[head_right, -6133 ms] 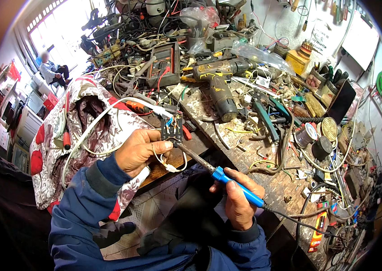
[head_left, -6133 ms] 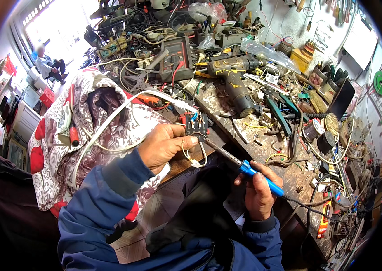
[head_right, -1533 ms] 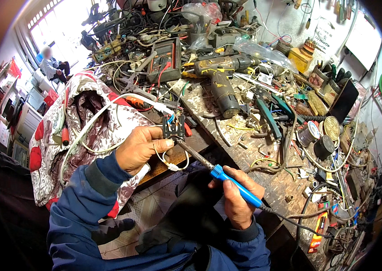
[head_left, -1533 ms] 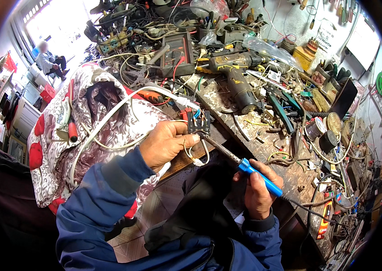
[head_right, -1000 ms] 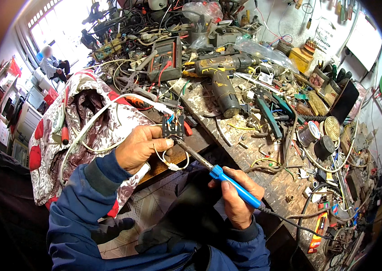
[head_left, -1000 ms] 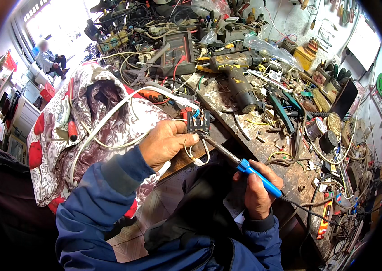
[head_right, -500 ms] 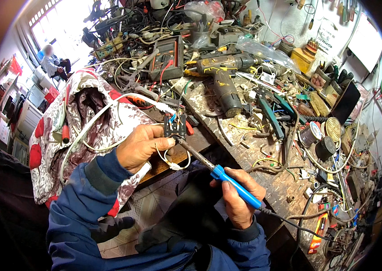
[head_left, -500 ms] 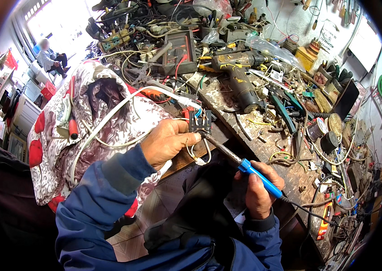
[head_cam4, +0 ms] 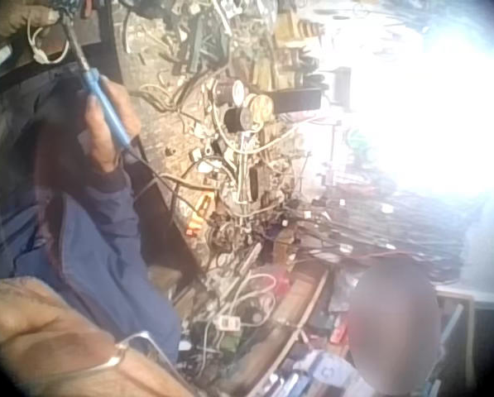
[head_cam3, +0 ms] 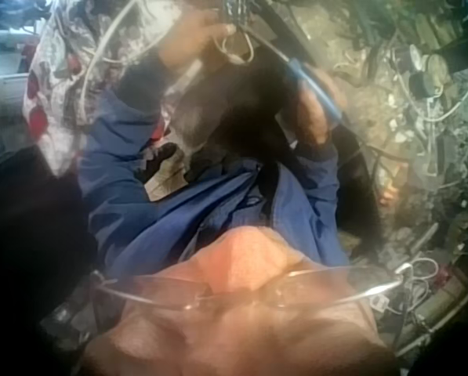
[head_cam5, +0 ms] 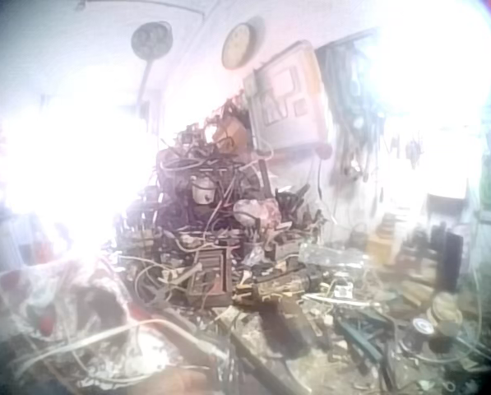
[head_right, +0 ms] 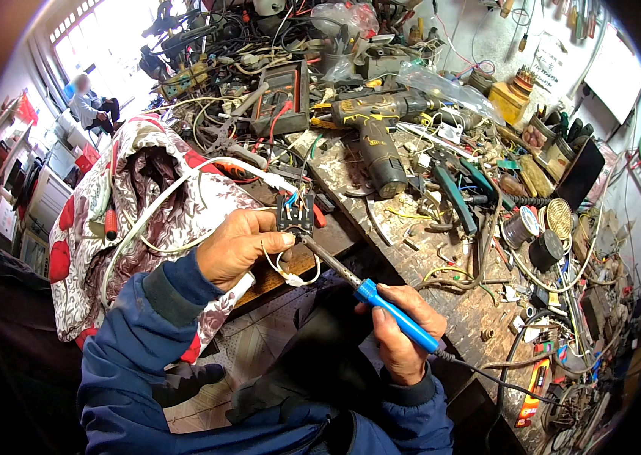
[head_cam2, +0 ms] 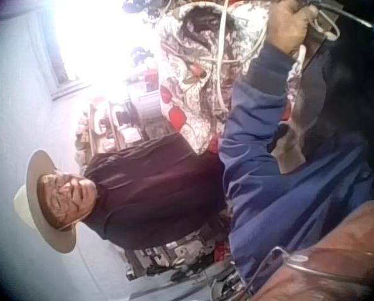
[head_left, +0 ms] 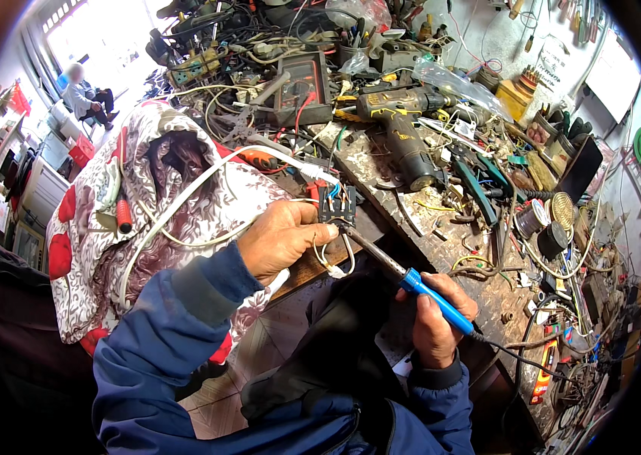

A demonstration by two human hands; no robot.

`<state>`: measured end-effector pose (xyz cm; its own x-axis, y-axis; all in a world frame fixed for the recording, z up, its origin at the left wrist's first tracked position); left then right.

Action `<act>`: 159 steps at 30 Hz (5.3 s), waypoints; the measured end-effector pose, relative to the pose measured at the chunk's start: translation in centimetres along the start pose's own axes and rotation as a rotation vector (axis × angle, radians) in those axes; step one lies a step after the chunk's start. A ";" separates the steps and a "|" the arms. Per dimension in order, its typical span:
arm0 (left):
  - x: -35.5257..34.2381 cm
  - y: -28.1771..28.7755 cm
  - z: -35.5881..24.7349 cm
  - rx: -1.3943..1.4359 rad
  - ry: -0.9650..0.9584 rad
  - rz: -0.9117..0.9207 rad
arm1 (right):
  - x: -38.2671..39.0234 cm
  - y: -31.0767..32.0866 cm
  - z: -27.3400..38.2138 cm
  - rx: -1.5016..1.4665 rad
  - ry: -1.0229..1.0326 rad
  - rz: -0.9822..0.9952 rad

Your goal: The person uses a soldering iron to attach wires to a small black electrical component. They hold the component with one hand and apply the soldering iron with the other, working on a cluttered workbench filled with tools and electronic parts.

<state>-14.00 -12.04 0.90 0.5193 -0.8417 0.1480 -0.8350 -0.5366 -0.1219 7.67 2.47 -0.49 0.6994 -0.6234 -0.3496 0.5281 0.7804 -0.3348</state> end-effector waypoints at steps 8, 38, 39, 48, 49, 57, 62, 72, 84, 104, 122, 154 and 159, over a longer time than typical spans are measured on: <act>0.0 0.0 0.0 0.006 -0.021 -0.002 | 0.1 0.0 -0.2 0.015 -0.022 -0.007; -0.3 0.3 0.7 -0.015 -0.041 0.046 | 0.4 0.2 -0.6 -0.057 -0.081 -0.120; -0.4 0.3 0.7 -0.017 -0.040 0.051 | 0.4 0.3 -0.6 -0.063 -0.080 -0.124; -0.2 0.0 0.2 0.001 -0.058 0.001 | 0.4 0.3 -0.8 -0.075 -0.071 -0.119; -0.2 -0.1 0.2 -0.005 -0.061 0.002 | 0.4 0.4 -0.9 -0.067 -0.072 -0.118; -0.3 0.2 0.8 -0.001 -0.028 0.018 | 0.3 0.4 -0.6 -0.043 -0.037 -0.105; -0.4 0.1 0.8 -0.008 -0.026 0.039 | 0.4 0.3 -0.4 -0.026 -0.028 -0.093; -0.4 0.5 0.9 -0.038 -0.014 0.038 | 0.0 0.2 0.2 0.019 0.048 -0.035; -0.3 0.3 0.6 -0.025 -0.006 0.070 | 0.0 0.1 0.5 0.051 0.041 -0.022; 0.1 -0.2 -0.4 -0.019 -0.051 0.041 | 0.1 0.2 0.1 0.053 0.036 -0.039; 0.0 0.0 -0.1 -0.028 -0.060 0.025 | 0.2 0.4 -0.1 0.033 0.025 -0.037; -0.2 -0.3 0.3 0.039 -0.035 0.053 | 0.2 0.4 -0.1 0.022 0.020 -0.049; -0.3 0.0 0.5 -0.001 -0.039 0.053 | 0.2 0.3 0.0 0.030 0.014 -0.043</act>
<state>-14.08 -11.83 0.37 0.4811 -0.8707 0.1026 -0.8617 -0.4911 -0.1278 7.90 2.58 -0.67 0.6691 -0.6566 -0.3480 0.5719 0.7540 -0.3230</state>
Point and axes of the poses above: each hand's wrist, its own x-axis away from the middle knuckle, its own y-axis out of the back of the hand, z = x × y, the point moved 8 cm from there along -x, towards the middle knuckle, and after that the axes turned 4 degrees about -y, right-handed, at the moved point
